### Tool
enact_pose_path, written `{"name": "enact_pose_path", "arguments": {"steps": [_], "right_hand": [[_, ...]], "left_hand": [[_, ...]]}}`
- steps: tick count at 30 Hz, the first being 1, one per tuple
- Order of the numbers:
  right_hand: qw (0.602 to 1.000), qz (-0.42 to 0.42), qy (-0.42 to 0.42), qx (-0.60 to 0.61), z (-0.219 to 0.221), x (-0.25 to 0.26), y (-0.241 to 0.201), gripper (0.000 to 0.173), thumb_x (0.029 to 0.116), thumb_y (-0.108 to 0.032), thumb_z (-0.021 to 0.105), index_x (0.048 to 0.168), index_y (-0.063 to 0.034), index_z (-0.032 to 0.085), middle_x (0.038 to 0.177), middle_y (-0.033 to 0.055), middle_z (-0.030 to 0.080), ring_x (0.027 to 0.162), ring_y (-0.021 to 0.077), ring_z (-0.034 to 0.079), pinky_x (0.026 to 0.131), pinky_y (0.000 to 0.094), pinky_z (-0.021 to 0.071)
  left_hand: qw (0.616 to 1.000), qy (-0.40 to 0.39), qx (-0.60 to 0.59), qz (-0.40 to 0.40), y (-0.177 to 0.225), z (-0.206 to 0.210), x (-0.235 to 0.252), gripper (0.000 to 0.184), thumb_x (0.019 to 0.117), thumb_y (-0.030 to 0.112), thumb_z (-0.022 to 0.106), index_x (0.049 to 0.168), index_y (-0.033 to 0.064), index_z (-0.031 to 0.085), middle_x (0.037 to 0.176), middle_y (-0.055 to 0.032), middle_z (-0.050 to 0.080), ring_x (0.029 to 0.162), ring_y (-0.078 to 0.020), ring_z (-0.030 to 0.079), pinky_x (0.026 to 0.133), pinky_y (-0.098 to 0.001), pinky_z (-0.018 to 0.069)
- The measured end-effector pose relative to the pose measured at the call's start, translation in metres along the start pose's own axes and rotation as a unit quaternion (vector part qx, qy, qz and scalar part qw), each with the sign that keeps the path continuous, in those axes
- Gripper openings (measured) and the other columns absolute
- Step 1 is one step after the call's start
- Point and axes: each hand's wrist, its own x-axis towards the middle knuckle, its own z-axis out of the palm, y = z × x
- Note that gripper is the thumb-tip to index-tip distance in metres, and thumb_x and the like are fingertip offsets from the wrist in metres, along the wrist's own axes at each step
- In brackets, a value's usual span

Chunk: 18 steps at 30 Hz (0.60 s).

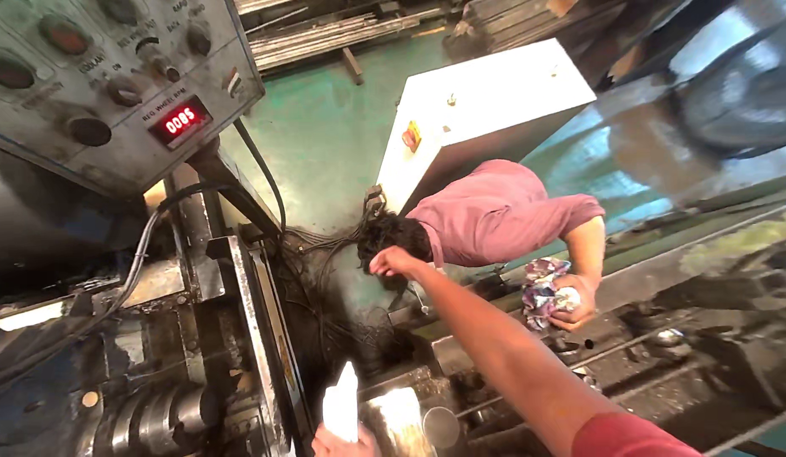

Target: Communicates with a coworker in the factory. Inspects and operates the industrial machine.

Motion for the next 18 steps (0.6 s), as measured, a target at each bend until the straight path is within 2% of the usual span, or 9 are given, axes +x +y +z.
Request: {"name": "enact_pose_path", "arguments": {"steps": [2,4,6,7,8,10,12,15,18], "right_hand": [[0.973,-0.041,-0.164,-0.155,0.034,-0.021,0.01,0.034,0.1081,-0.01,0.038,0.114,0.0059,0.067,0.104,0.0159,0.072,0.089,0.0195,0.066,0.081,0.0398,0.0511],[0.922,-0.041,-0.275,-0.27,0.066,-0.037,0.031,0.029,0.1065,-0.009,0.044,0.11,0.0068,0.068,0.098,0.0161,0.07,0.084,0.0218,0.063,0.08,0.0427,0.0496],[0.871,-0.031,-0.295,-0.392,0.087,-0.041,0.053,0.023,0.1032,-0.012,0.054,0.106,0.0053,0.07,0.094,0.0172,0.069,0.081,0.0262,0.063,0.079,0.0472,0.0493],[0.849,-0.027,-0.282,-0.447,0.092,-0.041,0.064,0.023,0.102,-0.014,0.056,0.107,0.0038,0.07,0.097,0.0189,0.069,0.086,0.03,0.065,0.08,0.0506,0.0503],[0.837,-0.018,-0.264,-0.478,0.095,-0.038,0.074,0.025,0.1014,-0.016,0.056,0.108,0.0035,0.07,0.104,0.0226,0.069,0.097,0.0364,0.066,0.085,0.0566,0.0506],[0.847,0.013,-0.234,-0.478,0.096,-0.029,0.094,0.031,0.1026,-0.02,0.055,0.115,0.0054,0.068,0.122,0.0286,0.065,0.118,0.0445,0.061,0.096,0.0649,0.0464],[0.879,0.06,-0.202,-0.427,0.091,-0.023,0.107,0.034,0.1043,-0.02,0.052,0.122,0.0061,0.065,0.131,0.0294,0.06,0.127,0.0437,0.056,0.103,0.0637,0.0433],[0.913,0.106,-0.163,-0.36,0.096,-0.028,0.118,0.035,0.1046,-0.021,0.05,0.123,0.0051,0.065,0.133,0.0278,0.06,0.128,0.0411,0.057,0.103,0.0611,0.0443],[0.92,0.079,-0.168,-0.346,0.109,-0.036,0.122,0.032,0.104,-0.02,0.051,0.119,0.0025,0.068,0.126,0.0264,0.064,0.122,0.0412,0.06,0.099,0.0618,0.0463]], "left_hand": [[1.0,-0.006,-0.011,0.003,-0.001,0.0,0.0,0.053,0.0854,0.026,0.072,0.126,-0.0056,0.06,0.116,-0.0258,0.066,0.106,-0.0439,0.068,0.077,-0.06,0.0554],[1.0,-0.014,-0.019,-0.001,-0.001,0.0,0.0,0.053,0.0857,0.025,0.071,0.127,-0.0057,0.059,0.118,-0.027,0.065,0.107,-0.0448,0.067,0.079,-0.0611,0.0548],[1.0,-0.013,-0.02,-0.001,0.0,0.0,0.0,0.054,0.0858,0.025,0.07,0.128,-0.0057,0.057,0.119,-0.027,0.065,0.108,-0.045,0.066,0.079,-0.0613,0.0544],[1.0,-0.012,-0.02,0.0,0.0,0.0,-0.001,0.054,0.0862,0.025,0.071,0.128,-0.0055,0.057,0.119,-0.027,0.065,0.108,-0.045,0.066,0.08,-0.0613,0.0544],[1.0,-0.008,-0.019,0.002,0.0,0.001,-0.001,0.054,0.0863,0.025,0.071,0.128,-0.0056,0.058,0.118,-0.0271,0.065,0.107,-0.0452,0.067,0.08,-0.0612,0.0547],[1.0,-0.006,-0.015,0.0,0.001,0.0,0.0,0.054,0.0864,0.025,0.07,0.128,-0.0059,0.057,0.119,-0.0274,0.065,0.108,-0.0457,0.067,0.081,-0.0616,0.0547],[1.0,-0.006,-0.016,0.0,0.002,0.0,0.0,0.055,0.087,0.026,0.071,0.129,-0.0069,0.056,0.119,-0.0282,0.064,0.108,-0.0466,0.066,0.081,-0.0623,0.0545],[1.0,-0.009,-0.014,0.0,0.0,-0.001,0.0,0.055,0.0878,0.026,0.07,0.129,-0.0065,0.056,0.119,-0.0279,0.064,0.108,-0.0458,0.066,0.081,-0.0613,0.0547],[1.0,-0.014,-0.008,-0.004,0.001,-0.002,0.0,0.055,0.0874,0.026,0.071,0.13,-0.0056,0.056,0.12,-0.0269,0.064,0.109,-0.0448,0.066,0.082,-0.0605,0.0549]]}}
